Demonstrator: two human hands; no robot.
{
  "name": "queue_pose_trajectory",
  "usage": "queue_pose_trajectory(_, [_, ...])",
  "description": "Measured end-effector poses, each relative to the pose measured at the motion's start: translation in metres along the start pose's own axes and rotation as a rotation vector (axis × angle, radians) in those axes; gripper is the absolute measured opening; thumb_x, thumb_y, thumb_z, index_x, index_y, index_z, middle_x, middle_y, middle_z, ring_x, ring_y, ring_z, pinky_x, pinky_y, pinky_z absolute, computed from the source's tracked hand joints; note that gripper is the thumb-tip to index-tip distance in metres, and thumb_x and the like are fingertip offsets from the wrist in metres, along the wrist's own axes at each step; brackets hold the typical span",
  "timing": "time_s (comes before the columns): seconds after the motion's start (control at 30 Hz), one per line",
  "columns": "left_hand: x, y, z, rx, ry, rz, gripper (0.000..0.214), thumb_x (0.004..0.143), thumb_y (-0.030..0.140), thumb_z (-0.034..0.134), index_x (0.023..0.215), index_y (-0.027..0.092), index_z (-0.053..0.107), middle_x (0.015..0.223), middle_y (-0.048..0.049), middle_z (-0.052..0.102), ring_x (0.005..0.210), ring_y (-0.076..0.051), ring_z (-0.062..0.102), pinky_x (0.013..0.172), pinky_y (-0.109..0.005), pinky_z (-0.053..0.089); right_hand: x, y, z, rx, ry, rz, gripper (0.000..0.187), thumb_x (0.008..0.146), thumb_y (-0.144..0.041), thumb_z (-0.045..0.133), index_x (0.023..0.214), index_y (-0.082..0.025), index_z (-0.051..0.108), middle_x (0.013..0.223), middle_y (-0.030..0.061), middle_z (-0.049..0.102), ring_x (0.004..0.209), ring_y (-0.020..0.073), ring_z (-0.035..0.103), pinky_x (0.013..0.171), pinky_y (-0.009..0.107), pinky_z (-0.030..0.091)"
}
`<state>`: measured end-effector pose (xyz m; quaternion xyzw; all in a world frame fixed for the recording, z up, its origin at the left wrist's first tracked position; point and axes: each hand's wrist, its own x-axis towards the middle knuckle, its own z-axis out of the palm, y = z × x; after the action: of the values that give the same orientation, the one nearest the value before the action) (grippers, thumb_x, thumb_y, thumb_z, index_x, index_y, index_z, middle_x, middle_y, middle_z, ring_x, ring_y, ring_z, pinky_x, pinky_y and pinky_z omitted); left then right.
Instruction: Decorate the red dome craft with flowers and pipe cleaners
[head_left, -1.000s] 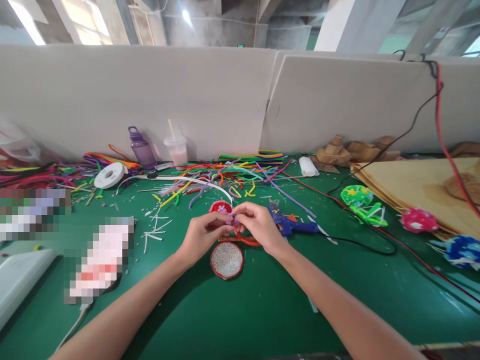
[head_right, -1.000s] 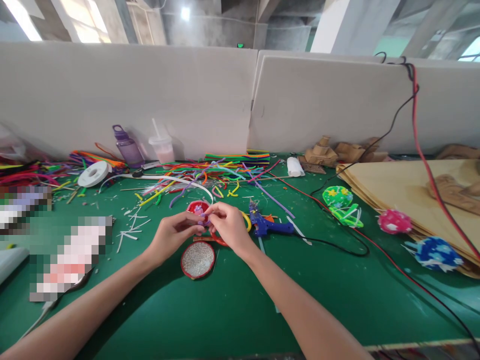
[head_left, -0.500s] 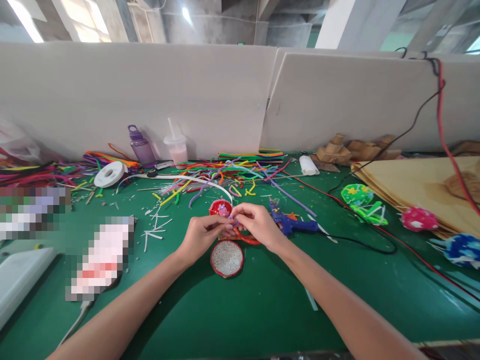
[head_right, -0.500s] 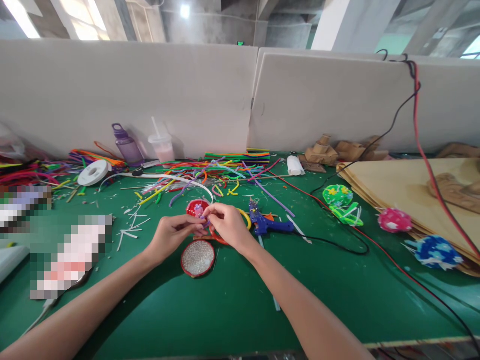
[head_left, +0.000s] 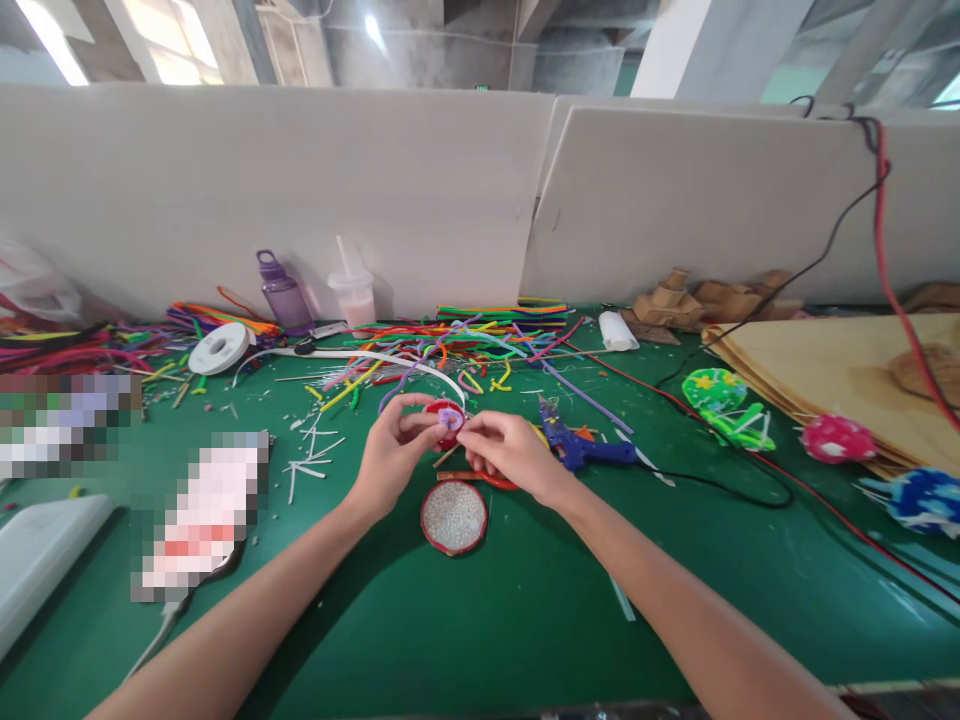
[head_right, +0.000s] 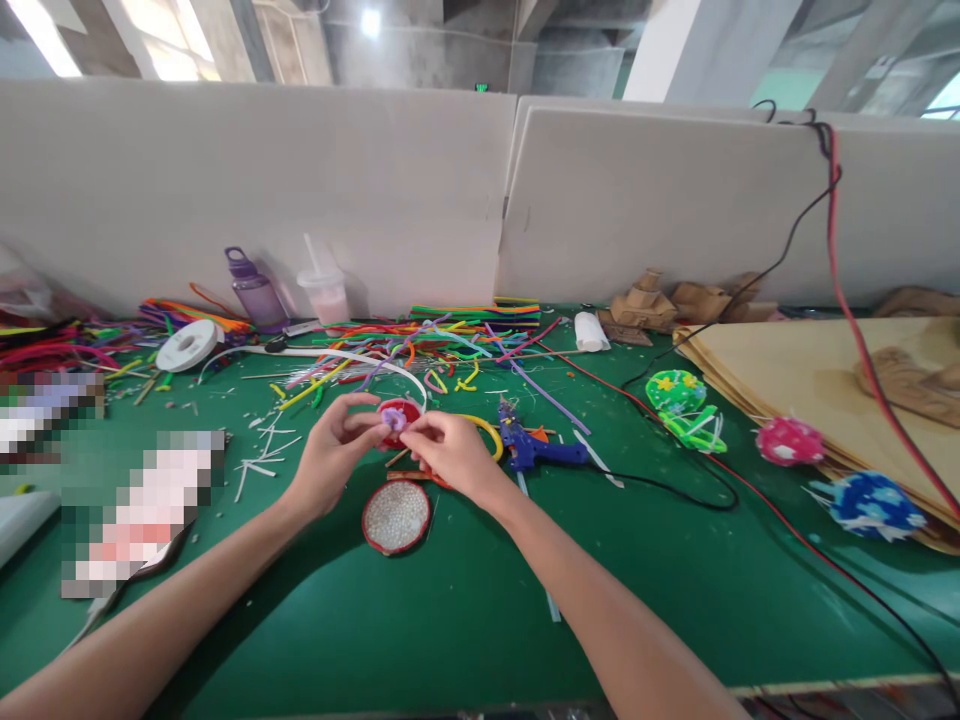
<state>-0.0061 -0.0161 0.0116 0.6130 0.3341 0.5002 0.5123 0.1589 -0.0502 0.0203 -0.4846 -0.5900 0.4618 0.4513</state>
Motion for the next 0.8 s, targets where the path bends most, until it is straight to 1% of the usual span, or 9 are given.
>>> queue_pose_trajectory(0.07, [0.0004, -0.0005, 0.0002, -0.011, -0.006, -0.035, 0.031, 0.073, 0.028, 0.071, 0.099, 0.017, 0.058, 0.082, -0.0029, 0.072, 0.074, -0.014, 0.067, 0.069, -0.025, 0.053, -0.0017, -0.0004, 0.005, 0.05, -0.038, 0.043, 0.012, 0.078, -0.029, 0.058, 0.079, -0.016, 0.059, 0.06, -0.0024, 0.056, 0.049, 0.0079, 0.05, 0.048, 0.022, 0.039])
queue_pose_trajectory(0.17, [0.0001, -0.0021, 0.0002, 0.011, -0.032, -0.049, 0.028, 0.073, 0.03, 0.072, 0.095, 0.016, 0.063, 0.087, -0.0053, 0.073, 0.083, -0.017, 0.067, 0.076, -0.027, 0.052, -0.0019, 0.0018, 0.0102, 0.173, -0.019, 0.074, 0.012, 0.077, -0.028, 0.059, 0.077, -0.016, 0.058, 0.06, -0.003, 0.057, 0.046, 0.0066, 0.05, 0.045, 0.02, 0.037])
queue_pose_trajectory(0.3, [-0.0008, -0.0025, -0.0005, 0.113, -0.051, -0.009, 0.025, 0.073, 0.031, 0.07, 0.091, 0.015, 0.066, 0.091, -0.0068, 0.073, 0.085, -0.018, 0.067, 0.079, -0.03, 0.053, -0.0003, 0.0054, 0.0101, 0.322, -0.028, 0.133, 0.014, 0.073, -0.028, 0.062, 0.071, -0.015, 0.058, 0.057, -0.0022, 0.057, 0.046, 0.0061, 0.05, 0.044, 0.02, 0.036])
queue_pose_trajectory(0.4, [-0.0015, -0.002, -0.0008, 0.167, -0.047, 0.023, 0.024, 0.072, 0.032, 0.07, 0.089, 0.014, 0.068, 0.092, -0.0074, 0.073, 0.085, -0.019, 0.067, 0.08, -0.032, 0.054, -0.0003, 0.0047, 0.0077, 0.381, -0.054, 0.172, 0.015, 0.071, -0.028, 0.065, 0.071, -0.015, 0.058, 0.056, -0.0025, 0.056, 0.046, 0.0059, 0.05, 0.042, 0.019, 0.034])
queue_pose_trajectory(0.53, [-0.002, -0.0021, -0.0011, 0.195, -0.03, 0.04, 0.025, 0.072, 0.032, 0.07, 0.089, 0.015, 0.069, 0.09, -0.0073, 0.072, 0.084, -0.02, 0.067, 0.077, -0.032, 0.055, -0.0014, 0.0008, 0.0048, 0.372, -0.079, 0.182, 0.015, 0.071, -0.028, 0.064, 0.069, -0.015, 0.057, 0.058, -0.0018, 0.057, 0.044, 0.0051, 0.048, 0.038, 0.018, 0.029])
queue_pose_trajectory(0.67, [-0.002, -0.0017, -0.0019, 0.252, -0.07, 0.079, 0.021, 0.074, 0.032, 0.069, 0.087, 0.016, 0.069, 0.089, -0.0055, 0.071, 0.081, -0.017, 0.065, 0.073, -0.028, 0.053, -0.002, -0.0008, 0.0034, 0.322, -0.067, 0.167, 0.012, 0.072, -0.027, 0.06, 0.068, -0.016, 0.056, 0.053, -0.0036, 0.054, 0.038, 0.0042, 0.042, 0.034, 0.018, 0.023])
queue_pose_trajectory(0.8, [-0.0022, -0.0014, -0.0017, 0.284, -0.097, 0.1, 0.02, 0.071, 0.031, 0.071, 0.084, 0.017, 0.07, 0.09, -0.0051, 0.07, 0.085, -0.018, 0.063, 0.077, -0.029, 0.051, -0.003, -0.0012, 0.003, 0.235, -0.024, 0.135, 0.009, 0.071, -0.021, 0.054, 0.062, -0.017, 0.053, 0.047, -0.0057, 0.049, 0.035, 0.0031, 0.034, 0.034, 0.018, 0.02])
